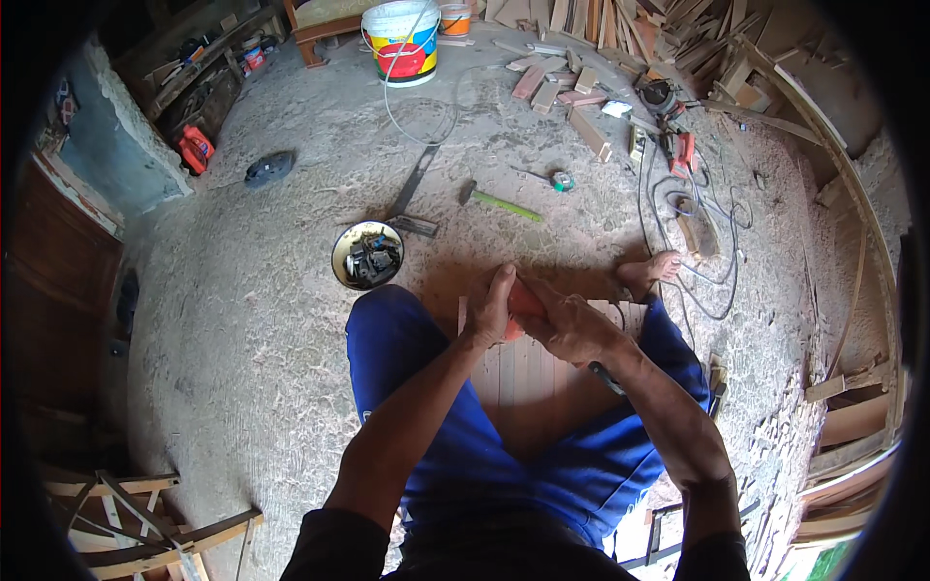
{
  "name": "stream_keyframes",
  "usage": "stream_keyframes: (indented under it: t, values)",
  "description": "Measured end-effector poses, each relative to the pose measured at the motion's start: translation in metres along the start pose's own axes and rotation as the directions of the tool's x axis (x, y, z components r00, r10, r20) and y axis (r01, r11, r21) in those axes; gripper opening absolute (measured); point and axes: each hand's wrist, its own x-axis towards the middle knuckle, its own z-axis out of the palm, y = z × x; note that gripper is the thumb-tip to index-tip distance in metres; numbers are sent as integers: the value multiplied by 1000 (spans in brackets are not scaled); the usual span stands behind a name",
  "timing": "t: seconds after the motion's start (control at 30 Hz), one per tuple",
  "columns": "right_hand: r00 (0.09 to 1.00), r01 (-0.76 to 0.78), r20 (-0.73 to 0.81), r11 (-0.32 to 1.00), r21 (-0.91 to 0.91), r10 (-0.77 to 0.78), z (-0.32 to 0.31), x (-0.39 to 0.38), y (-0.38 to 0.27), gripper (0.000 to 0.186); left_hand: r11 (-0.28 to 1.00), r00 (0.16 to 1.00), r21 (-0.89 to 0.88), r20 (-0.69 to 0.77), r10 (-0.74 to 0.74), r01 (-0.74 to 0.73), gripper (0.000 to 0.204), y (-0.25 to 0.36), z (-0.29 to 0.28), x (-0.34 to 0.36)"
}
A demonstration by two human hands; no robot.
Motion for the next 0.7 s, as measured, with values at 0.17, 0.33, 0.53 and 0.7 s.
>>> stream_keyframes:
  t: [0.17, 0.33, 0.53, 0.7]
  values:
    - [998, -45, 35, 999, -11, 45, -11, -4, -14, 63, 999, 1000, -47, 26, 11, -10, 40, 10, -2, 4]
    - [993, 112, -35, 991, -77, -115, -26, -4, -7, 67, 992, 999, -122, 23, 23, -20, 39, 37, 7, 16]
    - [995, 17, -103, 972, 236, 7, -40, -24, -19, 80, 986, 976, -130, 177, 126, -103, 38, 74, 19, 39]
    - [971, 35, -233, 939, 343, 49, -17, -25, 18, 87, 961, 944, 104, 239, 226, -256, 33, 66, 32, 49]
